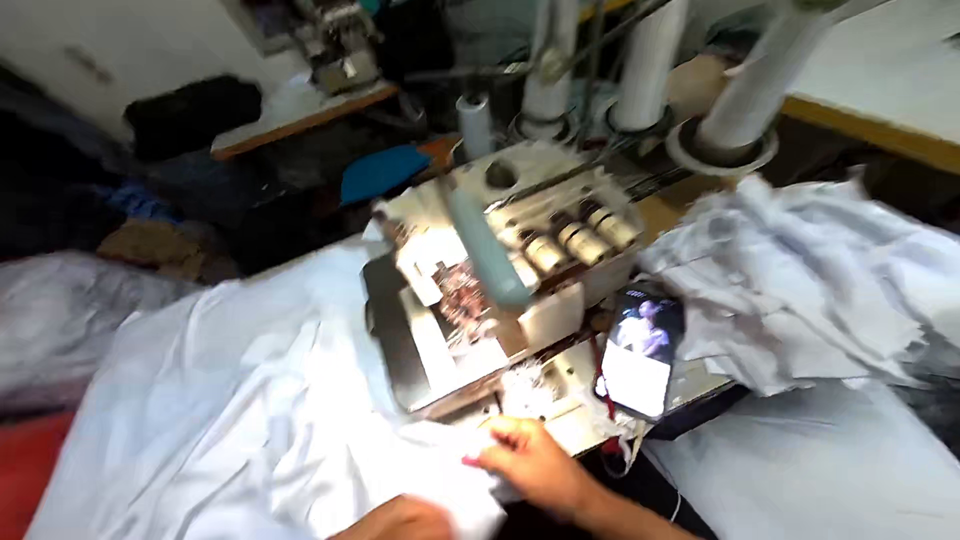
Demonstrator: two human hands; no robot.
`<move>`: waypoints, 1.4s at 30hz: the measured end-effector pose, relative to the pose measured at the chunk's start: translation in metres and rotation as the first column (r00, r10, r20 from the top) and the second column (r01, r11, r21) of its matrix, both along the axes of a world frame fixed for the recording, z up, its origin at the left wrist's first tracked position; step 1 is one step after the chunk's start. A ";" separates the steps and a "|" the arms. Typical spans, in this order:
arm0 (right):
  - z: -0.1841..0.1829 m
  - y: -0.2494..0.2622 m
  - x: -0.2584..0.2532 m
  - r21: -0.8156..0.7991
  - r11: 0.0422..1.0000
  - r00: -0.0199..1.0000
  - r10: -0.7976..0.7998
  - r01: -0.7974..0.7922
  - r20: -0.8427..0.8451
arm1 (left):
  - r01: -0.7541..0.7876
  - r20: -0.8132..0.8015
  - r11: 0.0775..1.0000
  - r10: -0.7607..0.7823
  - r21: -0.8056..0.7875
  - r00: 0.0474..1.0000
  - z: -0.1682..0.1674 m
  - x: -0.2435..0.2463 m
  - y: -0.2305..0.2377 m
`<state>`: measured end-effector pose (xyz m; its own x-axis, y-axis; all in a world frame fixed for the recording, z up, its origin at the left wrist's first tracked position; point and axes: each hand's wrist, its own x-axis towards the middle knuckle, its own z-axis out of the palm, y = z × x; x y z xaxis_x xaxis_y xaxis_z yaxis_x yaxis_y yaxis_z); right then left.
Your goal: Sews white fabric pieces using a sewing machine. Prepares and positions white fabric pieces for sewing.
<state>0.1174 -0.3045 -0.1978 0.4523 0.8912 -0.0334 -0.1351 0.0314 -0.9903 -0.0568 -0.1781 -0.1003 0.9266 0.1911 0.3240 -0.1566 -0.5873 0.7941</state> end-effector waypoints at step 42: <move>0.025 -0.003 -0.008 0.603 0.798 0.883 -0.292 0.014 0.367 | -0.316 0.248 0.924 0.261 0.214 0.933 0.010 0.037 0.008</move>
